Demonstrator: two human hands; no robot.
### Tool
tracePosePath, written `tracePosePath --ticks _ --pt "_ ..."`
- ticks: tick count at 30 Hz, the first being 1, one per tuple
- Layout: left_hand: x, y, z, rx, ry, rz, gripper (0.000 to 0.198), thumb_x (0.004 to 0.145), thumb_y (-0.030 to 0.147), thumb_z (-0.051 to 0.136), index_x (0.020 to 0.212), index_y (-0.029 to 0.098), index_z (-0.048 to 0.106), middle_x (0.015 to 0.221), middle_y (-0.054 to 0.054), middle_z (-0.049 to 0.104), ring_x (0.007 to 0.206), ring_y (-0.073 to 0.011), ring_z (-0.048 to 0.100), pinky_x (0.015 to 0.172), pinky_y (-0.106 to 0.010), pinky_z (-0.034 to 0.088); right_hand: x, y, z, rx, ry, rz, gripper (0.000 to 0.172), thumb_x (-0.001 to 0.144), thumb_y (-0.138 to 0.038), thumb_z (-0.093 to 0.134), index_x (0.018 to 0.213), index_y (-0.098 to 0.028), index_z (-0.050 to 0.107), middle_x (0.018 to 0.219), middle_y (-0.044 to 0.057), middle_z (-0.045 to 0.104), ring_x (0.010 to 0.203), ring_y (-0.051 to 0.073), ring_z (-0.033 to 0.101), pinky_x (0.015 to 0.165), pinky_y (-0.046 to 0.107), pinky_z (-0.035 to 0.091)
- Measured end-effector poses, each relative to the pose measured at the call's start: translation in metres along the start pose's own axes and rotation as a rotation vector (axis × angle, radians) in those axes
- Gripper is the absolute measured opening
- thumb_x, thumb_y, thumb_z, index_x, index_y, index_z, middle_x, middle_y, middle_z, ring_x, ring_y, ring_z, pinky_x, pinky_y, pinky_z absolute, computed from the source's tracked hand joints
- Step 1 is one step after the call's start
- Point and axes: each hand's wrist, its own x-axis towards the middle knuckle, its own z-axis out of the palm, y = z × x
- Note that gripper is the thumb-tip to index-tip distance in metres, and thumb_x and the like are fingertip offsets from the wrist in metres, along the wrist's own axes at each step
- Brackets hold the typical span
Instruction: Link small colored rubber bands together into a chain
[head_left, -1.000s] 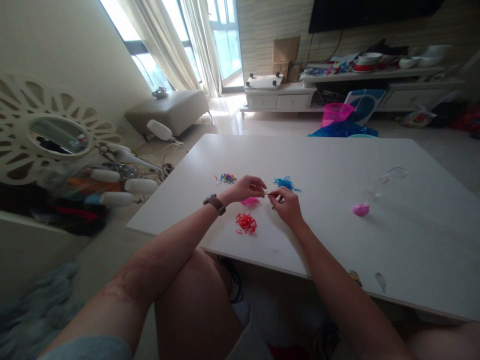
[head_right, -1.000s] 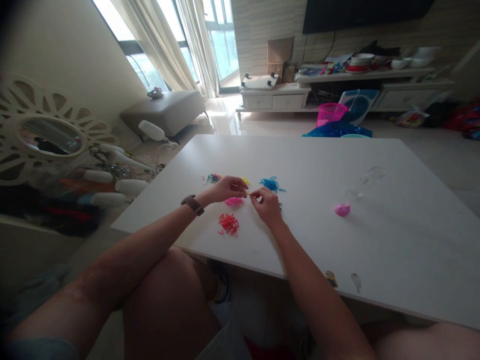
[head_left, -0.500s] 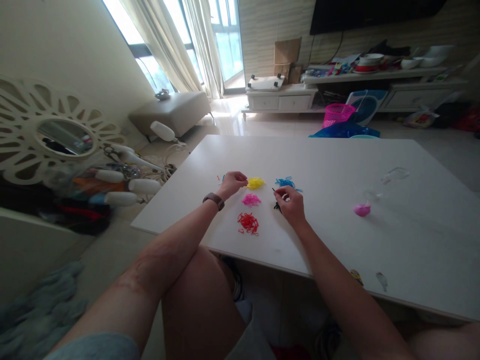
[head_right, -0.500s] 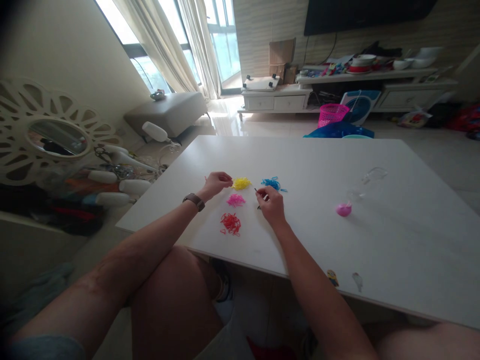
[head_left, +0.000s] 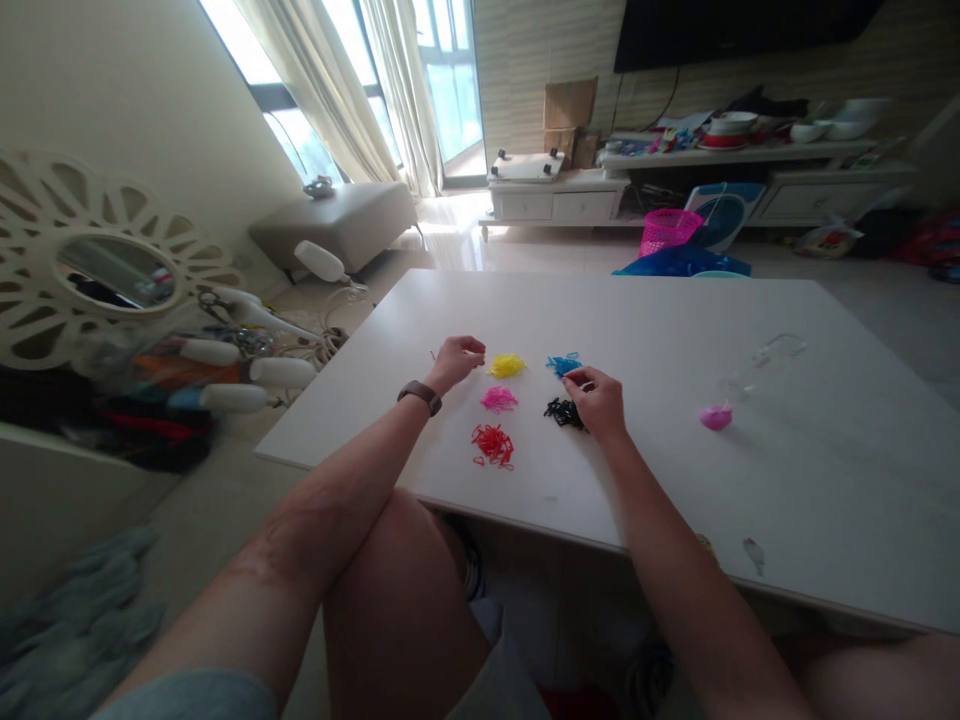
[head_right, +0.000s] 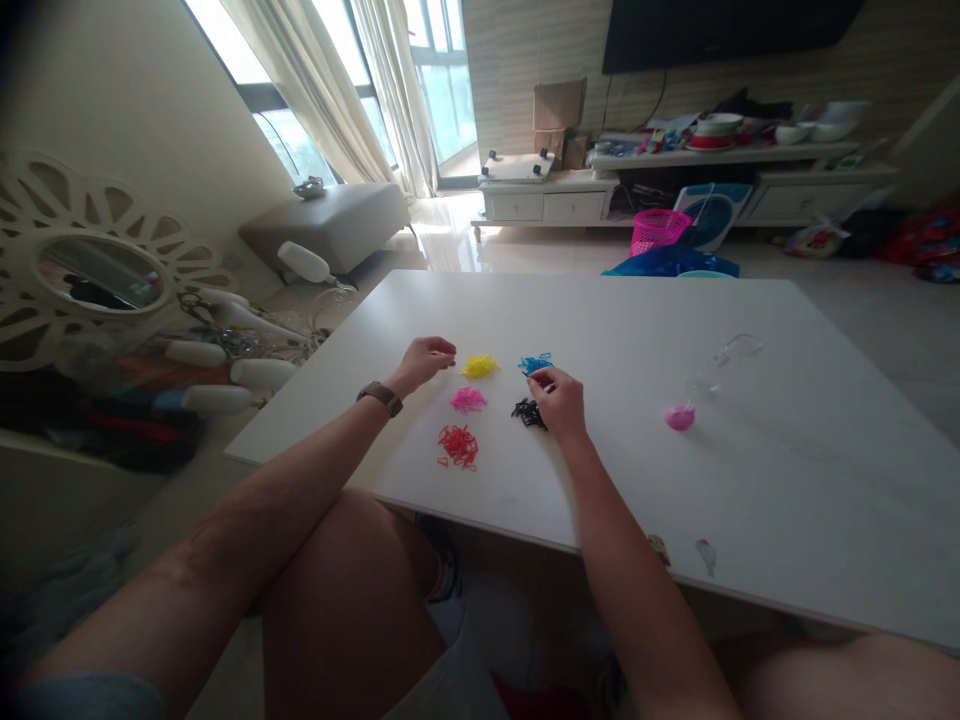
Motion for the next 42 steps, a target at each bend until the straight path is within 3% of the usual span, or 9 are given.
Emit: tracePosePath --ticks 7,10,13,19,22,26,31,36,42 --pt "0.007 -0.020 -0.031 0.037 0.275 -0.138 0.023 0.070 0.019 0.066 0.090 0.013 0.076 0.084 -0.009 0.075 0.076 -0.0183 0.069 0.069 -0.027 0.052 0.006 0.016 -0.019 -0.123 -0.149 -0.059 0.007 0.071 -0.027 0.066 0.066 -0.022 0.067 0.083 0.004 0.066 0.081 0.021 0.060 0.066 0.032 0.047" --pt "0.008 -0.030 -0.045 0.065 0.375 -0.200 0.029 0.072 0.021 0.065 0.097 0.014 0.076 0.090 -0.010 0.076 0.082 -0.0189 0.068 0.070 -0.026 0.051 0.004 0.022 -0.019 -0.189 -0.233 -0.103 0.005 0.069 -0.024 0.065 0.065 -0.024 0.067 0.084 0.004 0.066 0.090 0.024 0.060 0.073 0.035 0.048" --pt "0.006 -0.038 -0.054 0.090 0.421 -0.239 0.031 0.073 0.019 0.063 0.100 0.013 0.076 0.096 -0.011 0.076 0.085 -0.0190 0.068 0.070 -0.026 0.050 0.002 0.024 -0.017 -0.224 -0.231 -0.121 0.006 0.071 -0.024 0.063 0.067 -0.024 0.067 0.085 0.004 0.065 0.092 0.025 0.059 0.076 0.037 0.048" --pt "-0.003 -0.048 -0.059 0.190 0.328 -0.229 0.027 0.071 0.018 0.068 0.095 0.013 0.079 0.094 -0.011 0.076 0.084 -0.0191 0.067 0.074 -0.026 0.050 0.002 0.019 -0.016 -0.186 -0.141 -0.125 0.008 0.076 -0.029 0.063 0.074 -0.023 0.067 0.086 0.005 0.065 0.083 0.023 0.058 0.076 0.038 0.048" --pt "-0.005 -0.045 -0.057 0.306 0.231 -0.141 0.025 0.070 0.015 0.069 0.093 0.014 0.080 0.094 -0.010 0.076 0.082 -0.0190 0.067 0.076 -0.027 0.050 0.002 0.018 -0.016 -0.169 -0.126 -0.123 0.010 0.077 -0.031 0.062 0.077 -0.022 0.066 0.086 0.005 0.066 0.082 0.023 0.058 0.075 0.038 0.049" --pt "-0.006 -0.038 -0.052 0.463 0.186 -0.023 0.031 0.070 0.009 0.068 0.097 0.015 0.081 0.100 -0.011 0.075 0.088 -0.0204 0.066 0.085 -0.028 0.050 0.001 0.018 -0.015 -0.161 -0.115 -0.119 0.010 0.078 -0.032 0.062 0.079 -0.022 0.065 0.087 0.005 0.066 0.082 0.023 0.058 0.074 0.038 0.049" --pt "-0.005 -0.041 -0.043 0.510 0.111 -0.067 0.035 0.067 0.010 0.069 0.100 0.015 0.079 0.098 -0.010 0.076 0.088 -0.0219 0.067 0.085 -0.028 0.051 0.001 0.018 -0.014 -0.153 -0.090 -0.117 0.012 0.079 -0.033 0.062 0.081 -0.022 0.065 0.087 0.006 0.067 0.081 0.023 0.058 0.073 0.038 0.049" --pt "-0.004 -0.042 -0.036 0.554 0.137 -0.104 0.028 0.069 0.015 0.068 0.095 0.015 0.079 0.098 -0.011 0.076 0.089 -0.0232 0.068 0.081 -0.029 0.051 0.000 0.018 -0.013 -0.141 -0.077 -0.104 0.013 0.080 -0.035 0.061 0.081 -0.022 0.064 0.086 0.006 0.067 0.080 0.023 0.059 0.070 0.037 0.048" --pt "0.000 -0.044 -0.031 0.595 0.173 -0.044 0.019 0.072 0.013 0.065 0.086 0.015 0.078 0.102 -0.015 0.075 0.092 -0.0258 0.069 0.085 -0.032 0.052 0.000 0.018 -0.012 -0.120 -0.075 -0.079 0.014 0.080 -0.035 0.062 0.080 -0.021 0.064 0.085 0.005 0.066 0.078 0.022 0.059 0.067 0.035 0.046"
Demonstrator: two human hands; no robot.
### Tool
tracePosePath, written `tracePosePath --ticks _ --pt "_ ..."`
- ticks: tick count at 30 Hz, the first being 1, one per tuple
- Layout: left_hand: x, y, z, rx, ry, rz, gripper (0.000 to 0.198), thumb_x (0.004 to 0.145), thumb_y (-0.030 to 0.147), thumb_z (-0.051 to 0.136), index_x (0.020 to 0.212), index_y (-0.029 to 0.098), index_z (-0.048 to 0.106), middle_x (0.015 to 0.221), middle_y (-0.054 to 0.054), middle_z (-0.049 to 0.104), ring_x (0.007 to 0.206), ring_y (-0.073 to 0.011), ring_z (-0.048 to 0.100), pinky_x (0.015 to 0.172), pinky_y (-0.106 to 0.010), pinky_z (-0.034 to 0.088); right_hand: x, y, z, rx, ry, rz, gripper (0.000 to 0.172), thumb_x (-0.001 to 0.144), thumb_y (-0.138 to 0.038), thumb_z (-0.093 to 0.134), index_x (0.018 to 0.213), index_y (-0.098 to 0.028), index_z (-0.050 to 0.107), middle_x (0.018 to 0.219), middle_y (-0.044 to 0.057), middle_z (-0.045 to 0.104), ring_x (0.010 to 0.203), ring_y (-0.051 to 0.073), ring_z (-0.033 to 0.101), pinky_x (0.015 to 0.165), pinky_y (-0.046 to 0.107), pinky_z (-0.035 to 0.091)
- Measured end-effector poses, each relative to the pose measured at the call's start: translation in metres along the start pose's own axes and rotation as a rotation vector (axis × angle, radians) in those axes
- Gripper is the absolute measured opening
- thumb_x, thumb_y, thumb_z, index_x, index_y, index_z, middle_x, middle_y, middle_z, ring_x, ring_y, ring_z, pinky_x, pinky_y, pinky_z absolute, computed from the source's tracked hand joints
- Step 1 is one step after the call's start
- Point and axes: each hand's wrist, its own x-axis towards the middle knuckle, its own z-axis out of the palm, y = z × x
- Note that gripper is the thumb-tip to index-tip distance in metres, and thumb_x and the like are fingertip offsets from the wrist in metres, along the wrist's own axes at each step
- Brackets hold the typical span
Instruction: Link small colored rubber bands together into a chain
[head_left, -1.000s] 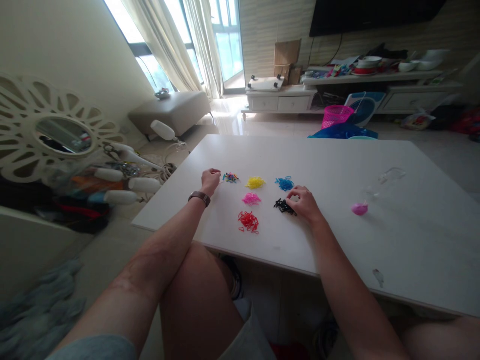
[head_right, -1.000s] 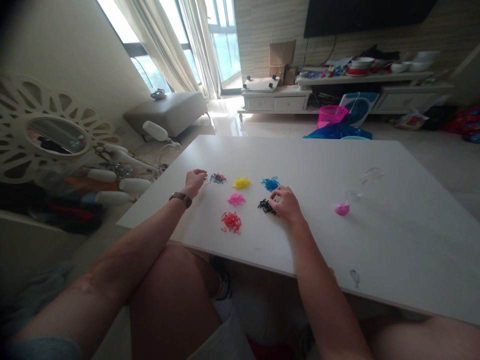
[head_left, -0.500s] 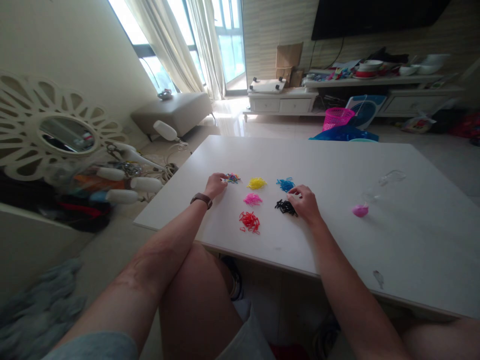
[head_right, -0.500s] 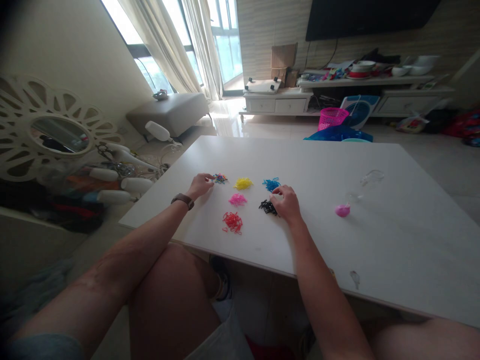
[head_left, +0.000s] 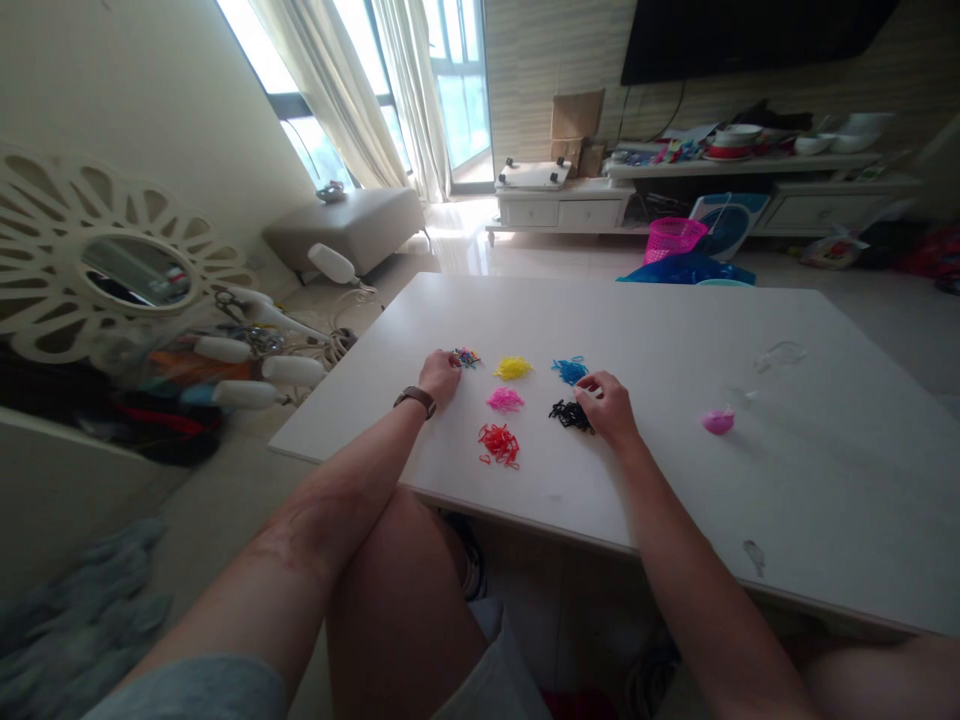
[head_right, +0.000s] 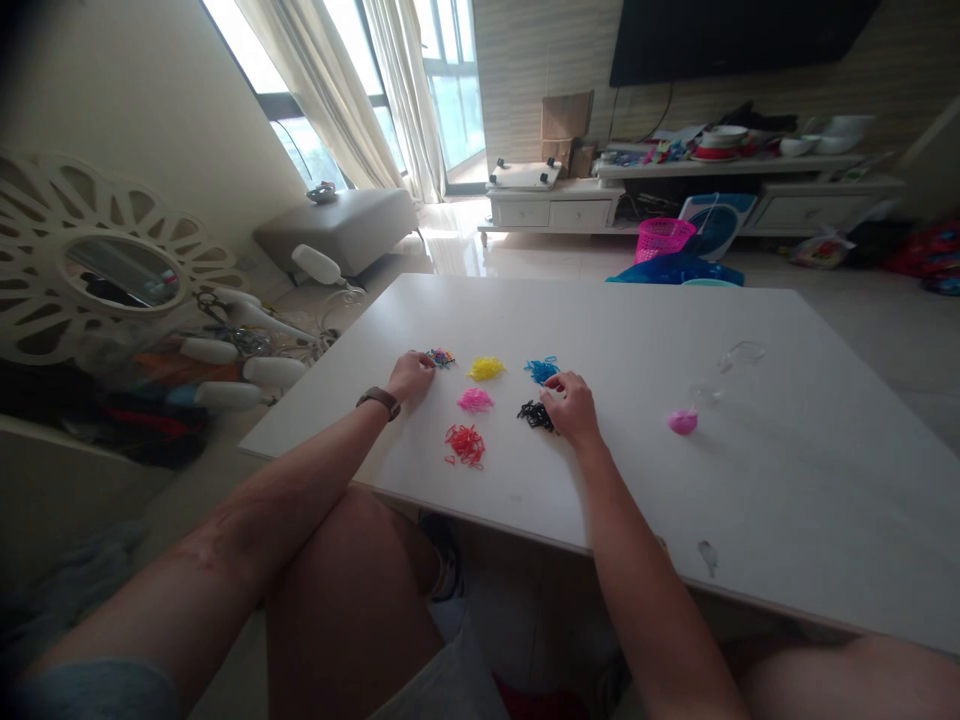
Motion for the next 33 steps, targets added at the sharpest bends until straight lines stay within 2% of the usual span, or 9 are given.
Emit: tracePosePath --ticks 5,11,17,20,25,29,31,33 --pt "0.003 -0.004 0.002 0.007 0.022 0.070 0.014 0.073 0.012 0.065 0.078 0.016 0.078 0.094 -0.015 0.076 0.090 -0.0259 0.070 0.086 -0.033 0.052 0.000 0.000 0.001 -0.001 0.004 0.008 0.014 0.080 -0.035 0.061 0.078 -0.021 0.064 0.084 0.005 0.066 0.077 0.021 0.059 0.067 0.035 0.046" --pt "0.000 -0.001 -0.002 -0.011 -0.005 0.068 0.019 0.073 0.010 0.063 0.084 0.015 0.078 0.087 -0.011 0.076 0.082 -0.0221 0.068 0.078 -0.030 0.052 0.000 -0.002 0.000 0.012 0.004 0.030 0.016 0.079 -0.036 0.061 0.078 -0.021 0.065 0.083 0.005 0.066 0.077 0.021 0.059 0.067 0.034 0.046" --pt "-0.001 0.007 -0.013 -0.039 -0.080 -0.018 0.028 0.075 0.008 0.063 0.098 0.012 0.078 0.091 -0.011 0.077 0.083 -0.0193 0.069 0.076 -0.026 0.050 0.001 -0.001 0.000 0.025 0.017 0.043 0.016 0.079 -0.036 0.061 0.076 -0.020 0.064 0.082 0.004 0.065 0.076 0.020 0.059 0.067 0.034 0.046" --pt "0.001 0.009 -0.023 -0.006 -0.128 -0.059 0.022 0.076 0.010 0.065 0.093 0.012 0.080 0.091 -0.011 0.078 0.084 -0.0196 0.069 0.075 -0.025 0.049 0.001 0.001 0.001 0.019 0.026 0.036 0.016 0.079 -0.036 0.061 0.076 -0.020 0.064 0.082 0.004 0.065 0.075 0.020 0.059 0.066 0.034 0.046" --pt "0.001 0.007 -0.032 0.004 -0.114 -0.066 0.016 0.075 0.011 0.068 0.086 0.013 0.079 0.083 -0.010 0.077 0.078 -0.0192 0.068 0.072 -0.026 0.048 0.001 0.002 0.002 0.012 0.029 0.026 0.015 0.079 -0.035 0.061 0.076 -0.021 0.064 0.082 0.004 0.065 0.074 0.020 0.059 0.066 0.033 0.046" --pt "-0.005 0.015 -0.031 -0.040 -0.070 0.040 0.011 0.078 0.014 0.066 0.081 0.013 0.077 0.080 -0.009 0.075 0.075 -0.0178 0.065 0.071 -0.026 0.048 0.001 0.002 0.002 0.007 0.040 0.002 0.013 0.080 -0.033 0.061 0.076 -0.021 0.064 0.082 0.004 0.065 0.075 0.020 0.059 0.068 0.034 0.047" --pt "-0.011 0.027 -0.029 -0.099 -0.096 0.163 0.011 0.080 0.017 0.066 0.082 0.013 0.076 0.080 -0.008 0.075 0.074 -0.0167 0.064 0.070 -0.026 0.047 0.000 0.002 0.003 0.000 0.052 -0.025 0.012 0.080 -0.032 0.061 0.076 -0.021 0.064 0.082 0.004 0.066 0.076 0.020 0.059 0.070 0.034 0.048" --pt "-0.019 0.043 -0.026 -0.176 -0.169 0.325 0.012 0.081 0.019 0.065 0.084 0.014 0.076 0.081 -0.006 0.075 0.073 -0.0155 0.064 0.070 -0.025 0.048 -0.001 -0.001 0.003 -0.016 0.063 -0.057 0.011 0.081 -0.030 0.061 0.077 -0.021 0.065 0.081 0.004 0.066 0.076 0.021 0.059 0.074 0.036 0.049"
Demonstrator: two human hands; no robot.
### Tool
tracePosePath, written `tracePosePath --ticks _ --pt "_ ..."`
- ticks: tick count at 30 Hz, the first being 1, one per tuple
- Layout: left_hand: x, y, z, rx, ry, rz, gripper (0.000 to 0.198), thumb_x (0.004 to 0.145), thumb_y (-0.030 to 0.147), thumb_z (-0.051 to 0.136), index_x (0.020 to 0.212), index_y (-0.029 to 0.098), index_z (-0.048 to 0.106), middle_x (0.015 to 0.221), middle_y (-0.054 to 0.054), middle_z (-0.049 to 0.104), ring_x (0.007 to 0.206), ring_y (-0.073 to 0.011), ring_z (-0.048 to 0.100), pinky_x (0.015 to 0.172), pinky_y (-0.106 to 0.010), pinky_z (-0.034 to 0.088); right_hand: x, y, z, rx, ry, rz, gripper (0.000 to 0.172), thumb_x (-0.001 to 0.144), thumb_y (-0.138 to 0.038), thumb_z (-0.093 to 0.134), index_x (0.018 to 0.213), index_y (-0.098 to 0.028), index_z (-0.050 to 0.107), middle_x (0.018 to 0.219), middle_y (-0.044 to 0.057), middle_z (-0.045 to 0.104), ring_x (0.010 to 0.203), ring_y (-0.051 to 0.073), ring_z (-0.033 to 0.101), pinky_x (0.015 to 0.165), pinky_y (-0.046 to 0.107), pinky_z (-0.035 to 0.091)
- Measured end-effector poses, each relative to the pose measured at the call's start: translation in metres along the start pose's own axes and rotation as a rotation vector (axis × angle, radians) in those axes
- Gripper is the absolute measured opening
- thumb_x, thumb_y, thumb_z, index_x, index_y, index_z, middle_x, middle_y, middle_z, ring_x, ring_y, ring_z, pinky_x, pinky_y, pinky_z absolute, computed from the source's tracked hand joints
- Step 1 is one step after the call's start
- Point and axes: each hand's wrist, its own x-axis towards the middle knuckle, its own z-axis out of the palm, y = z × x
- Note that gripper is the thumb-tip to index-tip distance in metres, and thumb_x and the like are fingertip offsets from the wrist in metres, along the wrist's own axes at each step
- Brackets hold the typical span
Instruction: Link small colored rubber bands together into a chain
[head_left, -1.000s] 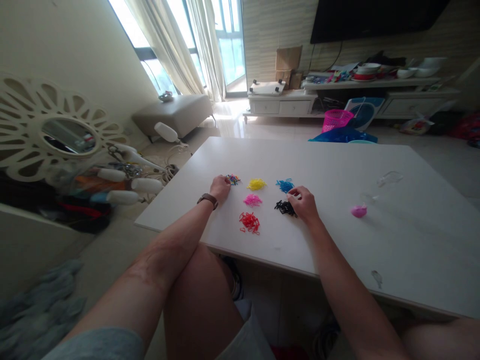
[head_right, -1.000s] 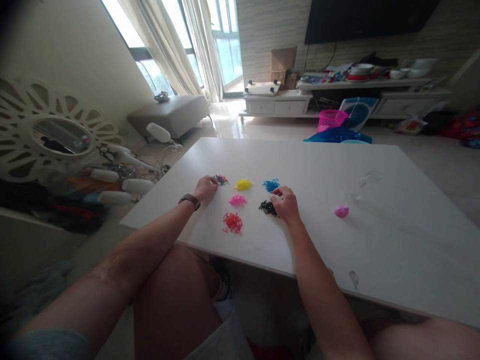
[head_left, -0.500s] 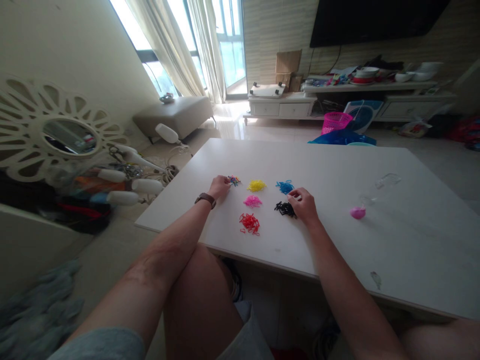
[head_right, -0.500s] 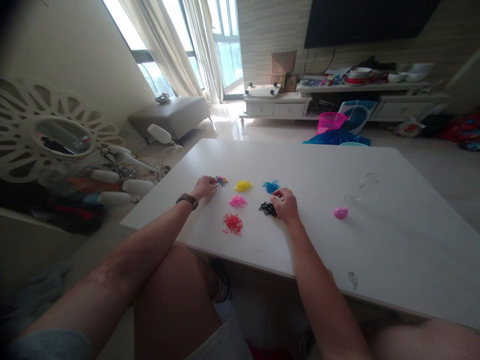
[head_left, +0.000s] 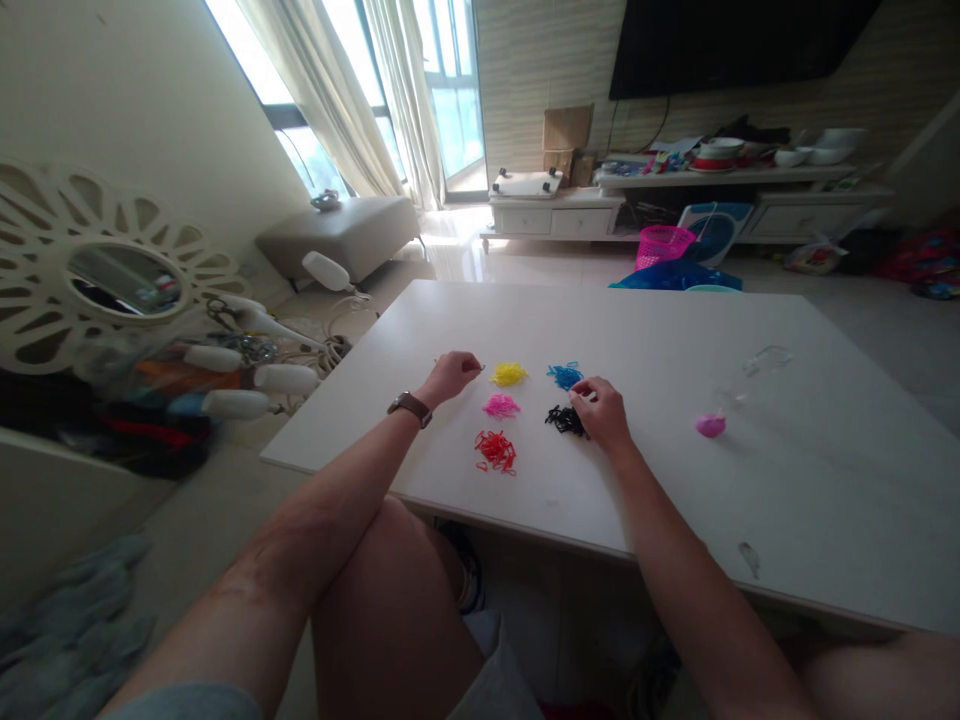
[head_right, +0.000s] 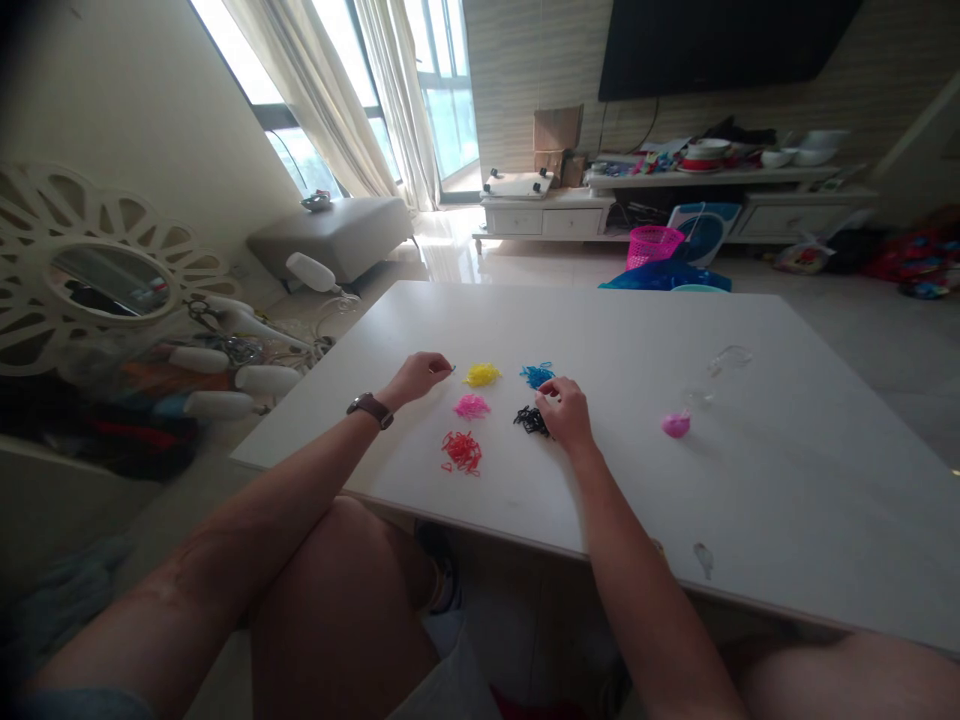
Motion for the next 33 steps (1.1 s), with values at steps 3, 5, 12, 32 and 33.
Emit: tracePosePath --ticks 3,5,12,32,33 --pt "-0.004 0.030 0.011 -0.090 -0.112 0.209 0.013 0.084 0.021 0.063 0.084 0.015 0.075 0.080 -0.005 0.075 0.071 -0.0138 0.064 0.069 -0.024 0.049 -0.002 -0.007 0.001 -0.009 0.004 -0.053 0.012 0.084 -0.031 0.063 0.078 -0.022 0.068 0.080 0.004 0.068 0.075 0.021 0.060 0.078 0.038 0.050" --pt "-0.006 0.048 0.018 -0.120 -0.167 0.300 0.012 0.083 0.020 0.064 0.083 0.015 0.075 0.079 -0.005 0.075 0.071 -0.0135 0.064 0.069 -0.024 0.049 -0.003 -0.013 0.001 0.015 -0.010 -0.092 0.012 0.086 -0.031 0.065 0.083 -0.022 0.072 0.082 0.005 0.070 0.078 0.021 0.062 0.078 0.038 0.052" --pt "-0.006 0.081 0.032 -0.203 -0.275 0.390 0.010 0.080 0.015 0.067 0.084 0.014 0.077 0.077 -0.005 0.075 0.070 -0.0137 0.067 0.068 -0.023 0.050 -0.006 -0.028 0.005 0.134 -0.101 -0.152 0.015 0.087 -0.030 0.070 0.099 -0.023 0.076 0.092 0.005 0.073 0.082 0.020 0.066 0.070 0.035 0.053" --pt "0.015 0.046 0.040 -0.356 -0.182 0.188 0.012 0.078 0.024 0.071 0.079 0.013 0.075 0.077 -0.007 0.075 0.070 -0.0147 0.066 0.068 -0.026 0.053 -0.005 -0.026 0.007 0.051 -0.013 -0.059 0.014 0.088 -0.033 0.065 0.093 -0.023 0.073 0.090 0.006 0.074 0.080 0.021 0.063 0.072 0.037 0.052" --pt "0.013 0.050 0.041 -0.373 -0.225 0.214 0.013 0.078 0.025 0.072 0.080 0.013 0.075 0.077 -0.007 0.075 0.071 -0.0150 0.066 0.069 -0.026 0.053 -0.005 -0.026 0.007 0.061 -0.028 -0.061 0.017 0.088 -0.033 0.065 0.100 -0.023 0.074 0.094 0.006 0.075 0.081 0.022 0.064 0.073 0.037 0.053"
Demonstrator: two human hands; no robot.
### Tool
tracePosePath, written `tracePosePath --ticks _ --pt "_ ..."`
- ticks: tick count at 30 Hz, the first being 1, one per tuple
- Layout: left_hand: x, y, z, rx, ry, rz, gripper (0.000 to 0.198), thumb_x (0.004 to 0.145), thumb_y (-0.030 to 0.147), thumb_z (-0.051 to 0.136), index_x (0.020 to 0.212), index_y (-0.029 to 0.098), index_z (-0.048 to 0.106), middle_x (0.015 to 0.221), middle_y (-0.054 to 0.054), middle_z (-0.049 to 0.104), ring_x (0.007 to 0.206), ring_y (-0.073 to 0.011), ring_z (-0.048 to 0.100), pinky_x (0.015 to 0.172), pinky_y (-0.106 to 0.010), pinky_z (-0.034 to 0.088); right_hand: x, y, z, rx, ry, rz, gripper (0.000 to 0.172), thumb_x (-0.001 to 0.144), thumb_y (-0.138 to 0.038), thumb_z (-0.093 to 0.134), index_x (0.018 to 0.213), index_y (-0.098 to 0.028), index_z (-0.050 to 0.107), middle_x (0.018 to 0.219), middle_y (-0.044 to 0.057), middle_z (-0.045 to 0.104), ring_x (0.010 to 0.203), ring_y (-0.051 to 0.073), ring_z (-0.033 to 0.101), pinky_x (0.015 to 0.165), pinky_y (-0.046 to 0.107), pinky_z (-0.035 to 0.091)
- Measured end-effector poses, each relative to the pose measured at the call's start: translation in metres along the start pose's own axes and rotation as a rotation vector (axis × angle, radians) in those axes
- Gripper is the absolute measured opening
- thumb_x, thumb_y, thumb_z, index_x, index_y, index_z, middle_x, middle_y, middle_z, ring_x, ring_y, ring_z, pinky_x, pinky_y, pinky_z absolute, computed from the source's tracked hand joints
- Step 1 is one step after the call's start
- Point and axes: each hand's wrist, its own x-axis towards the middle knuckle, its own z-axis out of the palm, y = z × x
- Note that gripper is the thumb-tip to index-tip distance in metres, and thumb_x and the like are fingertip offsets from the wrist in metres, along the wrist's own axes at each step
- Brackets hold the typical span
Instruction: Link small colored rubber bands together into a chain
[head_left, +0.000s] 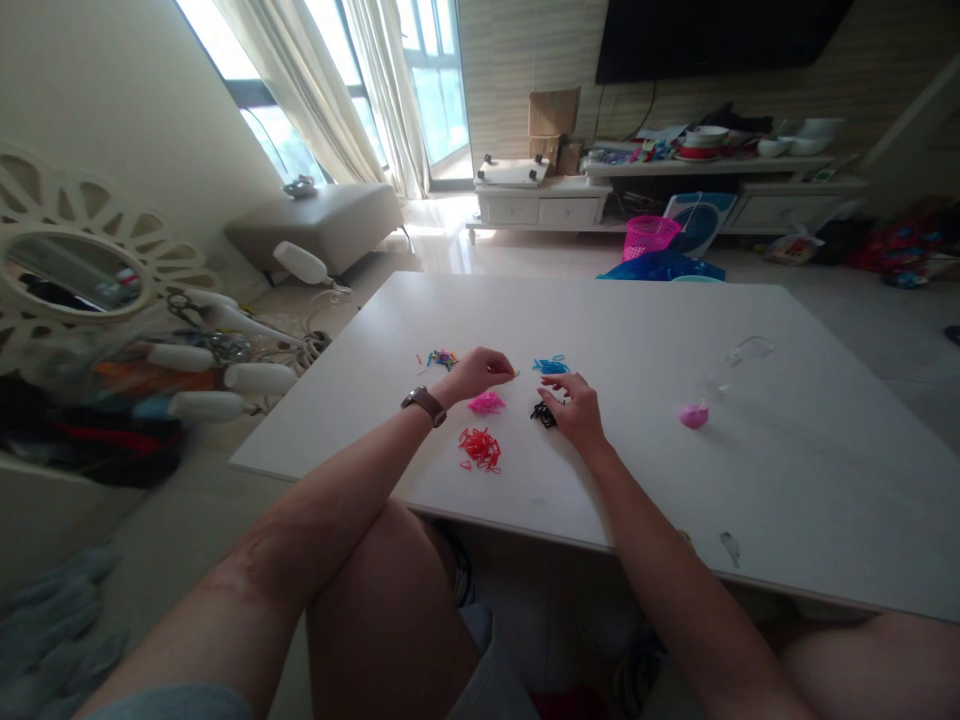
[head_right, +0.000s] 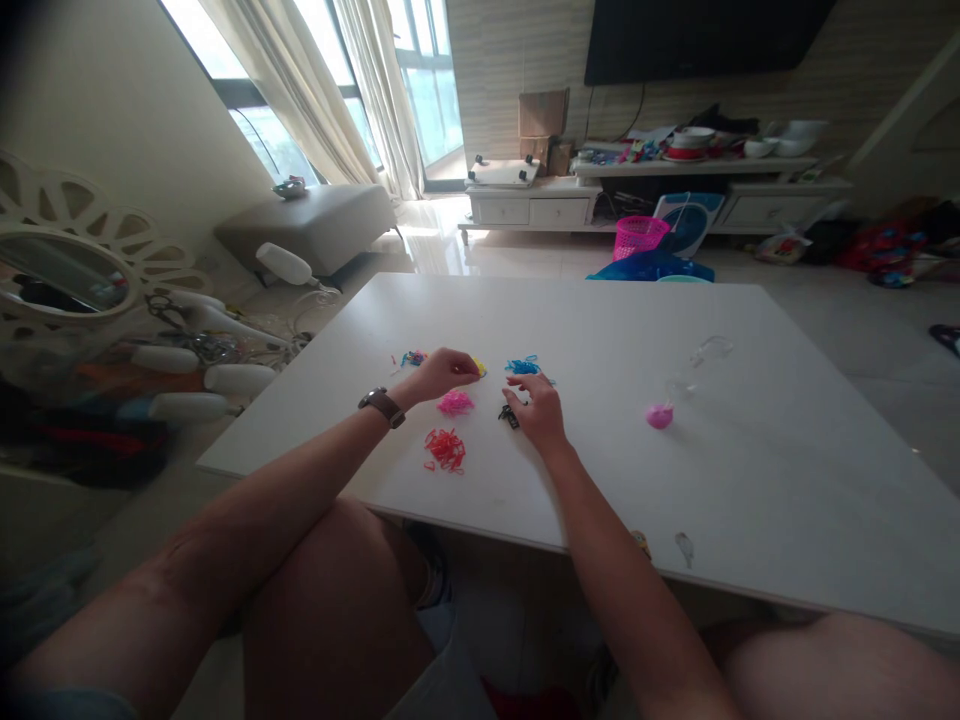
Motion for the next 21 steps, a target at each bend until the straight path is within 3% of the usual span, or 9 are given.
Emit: tracePosePath --ticks 3,9,12,16,21 --pt "-0.003 0.015 0.011 -0.049 -0.106 0.048 0.015 0.079 0.027 0.072 0.083 0.013 0.076 0.079 -0.008 0.076 0.073 -0.0154 0.068 0.070 -0.026 0.053 0.000 -0.001 0.000 0.049 -0.043 -0.011 0.027 0.089 -0.034 0.065 0.113 -0.023 0.073 0.103 0.007 0.076 0.085 0.022 0.066 0.072 0.037 0.053" --pt "-0.001 0.027 0.020 -0.063 -0.164 0.049 0.014 0.079 0.025 0.072 0.083 0.012 0.076 0.076 -0.007 0.075 0.071 -0.0146 0.067 0.068 -0.025 0.052 -0.001 -0.001 0.001 0.055 -0.061 -0.022 0.017 0.090 -0.035 0.064 0.087 -0.023 0.074 0.083 0.005 0.073 0.081 0.021 0.065 0.067 0.034 0.051" --pt "0.002 0.017 0.009 -0.017 -0.040 0.015 0.013 0.079 0.024 0.071 0.082 0.012 0.076 0.077 -0.007 0.075 0.071 -0.0151 0.066 0.068 -0.026 0.052 0.000 0.000 0.000 0.010 -0.029 -0.022 0.015 0.090 -0.033 0.063 0.082 -0.023 0.071 0.082 0.005 0.072 0.079 0.021 0.063 0.069 0.034 0.050" --pt "0.002 -0.004 -0.011 0.136 0.248 -0.145 0.010 0.076 0.022 0.073 0.081 0.015 0.078 0.078 -0.006 0.076 0.073 -0.0164 0.067 0.069 -0.027 0.051 0.000 0.004 -0.001 -0.036 0.107 0.010 0.014 0.090 -0.031 0.062 0.081 -0.023 0.069 0.083 0.004 0.070 0.078 0.020 0.061 0.074 0.035 0.050" --pt "0.000 -0.026 -0.017 0.184 0.338 -0.316 0.010 0.072 0.020 0.076 0.081 0.017 0.078 0.079 -0.006 0.076 0.072 -0.0171 0.067 0.065 -0.027 0.049 -0.001 0.008 0.000 -0.061 0.143 0.079 0.014 0.089 -0.033 0.063 0.081 -0.023 0.068 0.083 0.004 0.070 0.077 0.021 0.061 0.074 0.035 0.050"
